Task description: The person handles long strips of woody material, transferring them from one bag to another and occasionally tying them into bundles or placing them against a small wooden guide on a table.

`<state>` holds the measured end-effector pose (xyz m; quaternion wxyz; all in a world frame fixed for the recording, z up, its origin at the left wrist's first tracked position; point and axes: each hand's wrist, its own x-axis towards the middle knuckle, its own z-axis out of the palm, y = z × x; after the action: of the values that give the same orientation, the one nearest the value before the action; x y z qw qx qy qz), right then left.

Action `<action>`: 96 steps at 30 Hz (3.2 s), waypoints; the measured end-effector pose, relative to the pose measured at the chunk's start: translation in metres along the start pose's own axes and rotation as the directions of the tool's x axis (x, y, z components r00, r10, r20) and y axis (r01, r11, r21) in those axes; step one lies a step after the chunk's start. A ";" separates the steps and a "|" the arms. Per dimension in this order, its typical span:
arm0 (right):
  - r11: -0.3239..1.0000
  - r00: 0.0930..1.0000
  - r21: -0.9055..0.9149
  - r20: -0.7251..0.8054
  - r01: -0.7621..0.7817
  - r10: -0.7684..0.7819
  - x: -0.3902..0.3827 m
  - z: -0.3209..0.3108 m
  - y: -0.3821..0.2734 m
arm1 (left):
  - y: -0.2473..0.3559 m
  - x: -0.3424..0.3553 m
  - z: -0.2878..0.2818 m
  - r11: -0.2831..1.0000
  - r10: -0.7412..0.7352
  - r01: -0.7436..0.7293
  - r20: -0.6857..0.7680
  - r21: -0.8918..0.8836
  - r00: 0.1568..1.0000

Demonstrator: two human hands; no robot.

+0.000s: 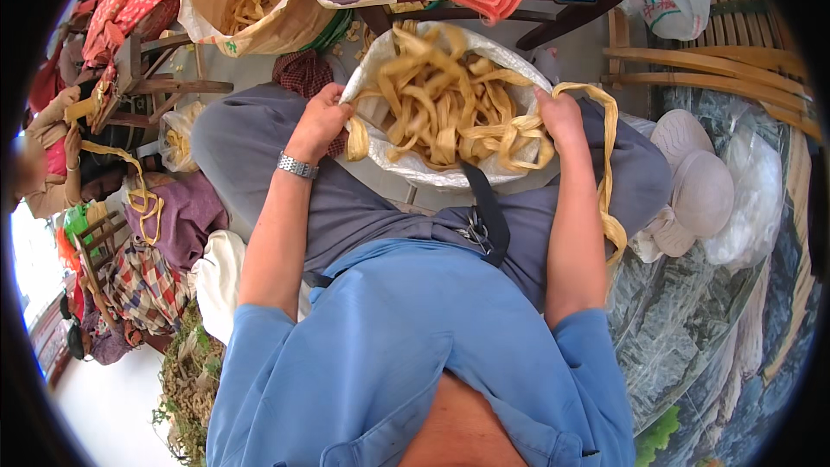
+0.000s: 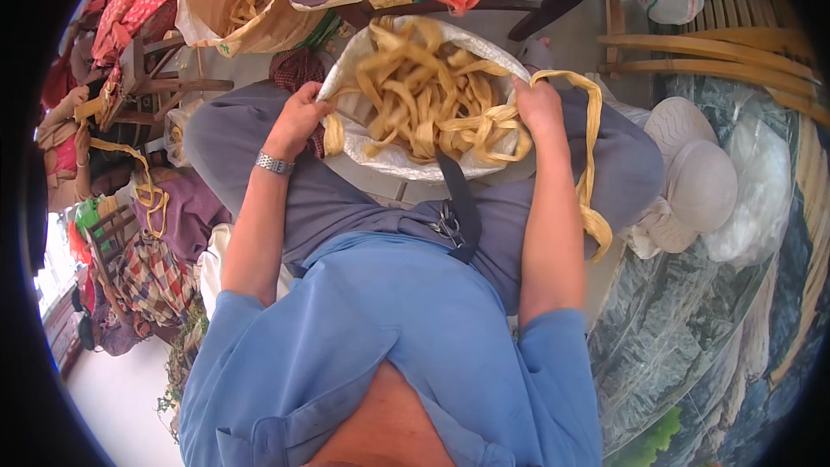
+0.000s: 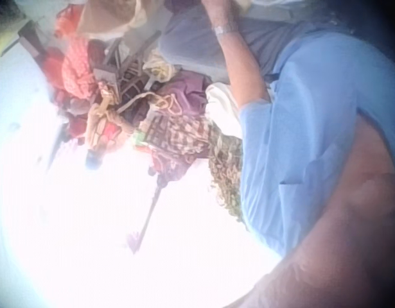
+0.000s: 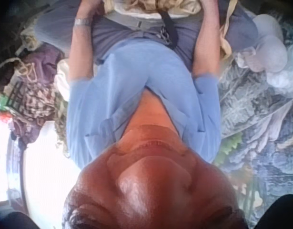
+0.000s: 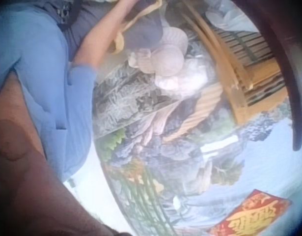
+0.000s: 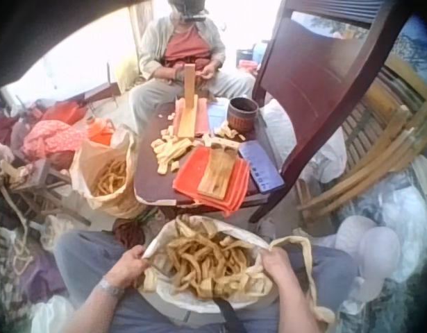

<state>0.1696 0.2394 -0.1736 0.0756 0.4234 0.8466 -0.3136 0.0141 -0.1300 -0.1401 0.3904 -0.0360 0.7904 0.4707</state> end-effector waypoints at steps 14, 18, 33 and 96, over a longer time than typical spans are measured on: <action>0.905 0.986 0.406 -0.051 -0.127 0.161 0.016 -0.037 -0.012 | 0.001 -0.026 0.000 0.930 0.259 -0.244 -0.018 0.277 0.966; 0.998 0.998 0.031 0.008 -0.062 0.062 0.011 -0.015 0.002 | -0.016 -0.013 0.020 0.827 0.236 -0.235 0.063 0.510 0.970; 0.896 0.956 0.439 0.226 0.069 -0.185 -0.155 -0.100 -0.095 | 0.061 0.080 0.062 -0.124 0.699 -0.446 0.397 0.887 0.595; 0.914 0.841 -0.003 0.392 0.406 -0.372 -0.193 -0.069 -0.036 | -0.031 -0.040 0.095 0.427 -0.019 -0.218 0.250 0.877 0.968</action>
<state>0.2732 0.1356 -0.0260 0.1925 0.1695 0.8961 -0.3623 0.1104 -0.0865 -0.1603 0.4060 0.2769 0.8709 0.0011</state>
